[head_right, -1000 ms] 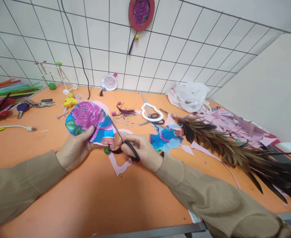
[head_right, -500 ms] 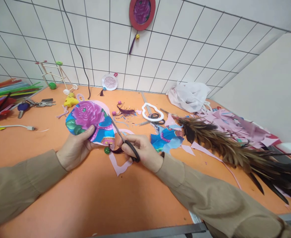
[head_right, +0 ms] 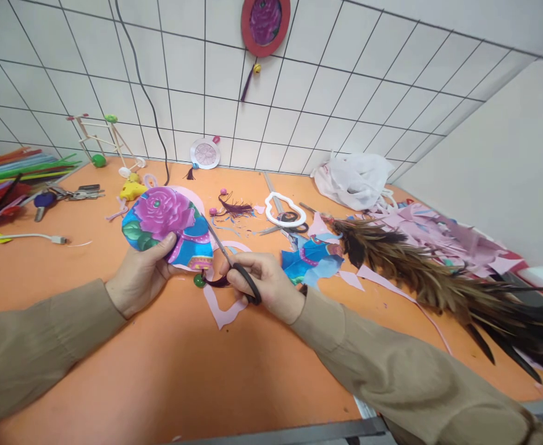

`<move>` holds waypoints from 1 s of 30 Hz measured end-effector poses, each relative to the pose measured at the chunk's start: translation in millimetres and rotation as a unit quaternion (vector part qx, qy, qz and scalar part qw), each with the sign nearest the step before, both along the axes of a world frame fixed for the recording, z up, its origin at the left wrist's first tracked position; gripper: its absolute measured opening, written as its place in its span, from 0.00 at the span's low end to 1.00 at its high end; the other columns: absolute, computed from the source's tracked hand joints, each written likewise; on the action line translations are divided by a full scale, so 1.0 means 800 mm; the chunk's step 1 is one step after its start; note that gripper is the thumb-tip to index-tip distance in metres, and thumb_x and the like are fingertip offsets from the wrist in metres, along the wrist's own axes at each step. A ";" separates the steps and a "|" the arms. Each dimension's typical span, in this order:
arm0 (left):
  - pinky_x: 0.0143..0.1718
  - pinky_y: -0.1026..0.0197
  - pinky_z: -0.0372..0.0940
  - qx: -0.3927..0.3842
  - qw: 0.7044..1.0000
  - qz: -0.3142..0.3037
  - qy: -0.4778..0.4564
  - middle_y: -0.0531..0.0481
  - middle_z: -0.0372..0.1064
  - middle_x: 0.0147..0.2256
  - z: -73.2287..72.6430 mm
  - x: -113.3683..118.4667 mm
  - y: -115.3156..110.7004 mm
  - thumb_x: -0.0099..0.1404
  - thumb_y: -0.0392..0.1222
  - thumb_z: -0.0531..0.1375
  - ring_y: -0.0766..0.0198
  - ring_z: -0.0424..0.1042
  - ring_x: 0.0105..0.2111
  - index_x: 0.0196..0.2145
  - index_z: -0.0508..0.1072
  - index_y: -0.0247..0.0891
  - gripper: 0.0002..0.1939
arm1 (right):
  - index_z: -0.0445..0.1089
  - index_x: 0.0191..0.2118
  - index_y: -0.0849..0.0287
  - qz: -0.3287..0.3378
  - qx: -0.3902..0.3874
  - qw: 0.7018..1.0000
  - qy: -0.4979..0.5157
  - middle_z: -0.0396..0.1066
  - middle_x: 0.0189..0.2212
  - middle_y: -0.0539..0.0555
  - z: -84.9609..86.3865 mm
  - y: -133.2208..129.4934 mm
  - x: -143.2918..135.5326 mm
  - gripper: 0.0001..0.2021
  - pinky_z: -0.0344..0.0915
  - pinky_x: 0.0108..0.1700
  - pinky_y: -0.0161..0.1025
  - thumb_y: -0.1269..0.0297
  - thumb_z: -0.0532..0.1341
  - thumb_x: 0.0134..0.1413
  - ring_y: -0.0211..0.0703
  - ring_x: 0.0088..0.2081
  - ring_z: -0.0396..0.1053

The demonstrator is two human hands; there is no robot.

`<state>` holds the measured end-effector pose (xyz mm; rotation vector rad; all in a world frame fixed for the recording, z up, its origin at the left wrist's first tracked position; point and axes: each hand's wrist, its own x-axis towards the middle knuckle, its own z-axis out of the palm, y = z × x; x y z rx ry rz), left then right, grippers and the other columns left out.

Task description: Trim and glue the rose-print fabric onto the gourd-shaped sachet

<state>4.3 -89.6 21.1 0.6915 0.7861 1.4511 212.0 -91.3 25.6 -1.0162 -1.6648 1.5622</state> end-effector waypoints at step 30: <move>0.33 0.53 0.79 -0.020 1.000 0.003 -0.008 0.47 0.80 0.34 -0.004 -0.004 0.004 0.59 0.35 0.67 0.57 0.80 0.30 0.42 0.73 0.35 0.13 | 0.67 0.36 0.61 0.034 0.053 0.998 -0.001 0.66 0.19 0.50 0.008 -0.001 0.006 0.28 0.62 0.25 0.36 0.36 0.63 0.47 0.38 0.21 0.64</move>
